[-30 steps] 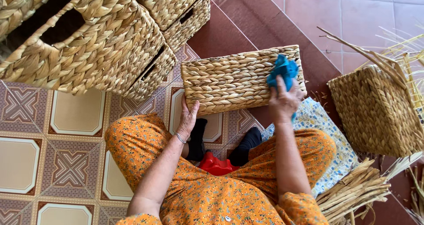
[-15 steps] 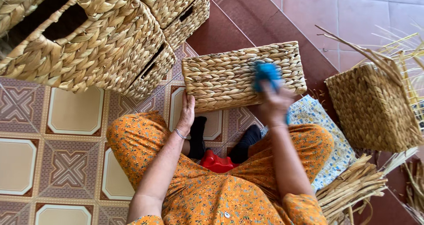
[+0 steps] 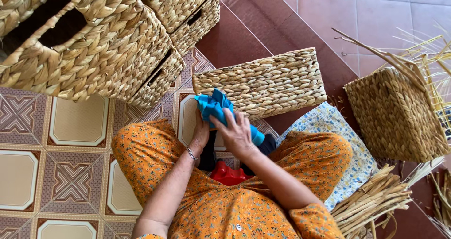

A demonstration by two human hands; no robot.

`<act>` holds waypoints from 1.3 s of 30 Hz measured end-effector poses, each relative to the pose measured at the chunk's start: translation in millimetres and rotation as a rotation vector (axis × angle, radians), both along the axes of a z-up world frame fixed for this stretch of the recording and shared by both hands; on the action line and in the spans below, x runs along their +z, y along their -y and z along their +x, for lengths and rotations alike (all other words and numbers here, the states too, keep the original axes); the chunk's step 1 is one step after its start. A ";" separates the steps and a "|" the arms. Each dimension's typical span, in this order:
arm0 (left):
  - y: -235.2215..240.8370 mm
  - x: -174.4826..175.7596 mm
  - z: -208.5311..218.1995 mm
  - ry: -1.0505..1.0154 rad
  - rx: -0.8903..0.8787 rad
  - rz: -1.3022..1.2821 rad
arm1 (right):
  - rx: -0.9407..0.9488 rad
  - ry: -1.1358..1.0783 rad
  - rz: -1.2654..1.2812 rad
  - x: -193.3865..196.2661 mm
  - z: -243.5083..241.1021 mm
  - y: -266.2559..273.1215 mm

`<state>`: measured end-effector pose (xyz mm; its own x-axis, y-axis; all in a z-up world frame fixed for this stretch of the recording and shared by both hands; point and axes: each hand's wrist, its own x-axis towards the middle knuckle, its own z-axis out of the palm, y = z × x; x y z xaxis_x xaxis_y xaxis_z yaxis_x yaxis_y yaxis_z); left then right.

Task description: The person sits on the floor and wipes the exterior and interior of a woven basket with a blue cloth. They rotate the basket to clean all sides and then place it on a stack of similar baskets.

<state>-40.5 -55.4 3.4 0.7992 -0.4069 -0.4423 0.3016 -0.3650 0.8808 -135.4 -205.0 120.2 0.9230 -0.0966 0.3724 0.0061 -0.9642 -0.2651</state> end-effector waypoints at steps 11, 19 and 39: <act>-2.0 -4.1 -14.9 0.165 -0.017 -0.042 | -0.904 -0.017 -0.230 -57.3 -23.2 283.5; -10.0 7.5 -10.4 0.100 -0.087 -0.043 | -0.150 -0.023 -0.079 -40.3 82.9 37.6; -15.1 -17.7 26.2 0.167 -0.004 0.004 | -0.493 -0.105 0.090 -4.9 0.5 69.3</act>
